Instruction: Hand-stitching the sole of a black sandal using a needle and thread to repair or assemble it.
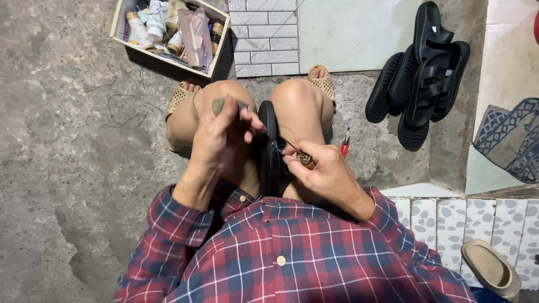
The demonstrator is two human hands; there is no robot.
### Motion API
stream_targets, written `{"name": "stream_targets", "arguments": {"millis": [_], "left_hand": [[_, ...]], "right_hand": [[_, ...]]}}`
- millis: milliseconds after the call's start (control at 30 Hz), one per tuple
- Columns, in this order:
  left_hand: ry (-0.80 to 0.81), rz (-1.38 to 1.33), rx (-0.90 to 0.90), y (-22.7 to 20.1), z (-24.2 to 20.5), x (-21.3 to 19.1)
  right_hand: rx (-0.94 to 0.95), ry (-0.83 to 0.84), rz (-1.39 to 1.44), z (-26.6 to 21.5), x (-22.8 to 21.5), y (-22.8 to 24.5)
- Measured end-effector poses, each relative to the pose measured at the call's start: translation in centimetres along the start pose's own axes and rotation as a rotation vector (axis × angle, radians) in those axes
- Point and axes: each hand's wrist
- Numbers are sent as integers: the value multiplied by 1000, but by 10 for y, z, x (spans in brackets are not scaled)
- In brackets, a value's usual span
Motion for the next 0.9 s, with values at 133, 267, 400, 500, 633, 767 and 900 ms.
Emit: {"name": "stream_targets", "arguments": {"millis": [133,267,400,500,633,767,900], "left_hand": [[-62,76,40,-14,36,28],[-98,13,15,-9,78,41],[-122,72,1,4,103,46],[-179,139,-4,18,117,43],[-271,286,-49,23,129,44],[-349,336,-45,18,137,47],[-308,296,22,18,135,37]], "right_hand": [[210,195,295,4,0,-9],[298,233,290,12,-5,-7],[296,242,255,17,-2,-10],[260,255,228,21,-1,-13],[237,269,178,27,1,-12],[182,261,180,34,6,-11],[222,257,174,32,0,-9]]}}
Point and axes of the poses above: each hand's wrist, its own z-axis towards the middle knuckle, its own x-axis out of the palm, y = z × x, and after that the axes turned 9 degrees about x, right-handed
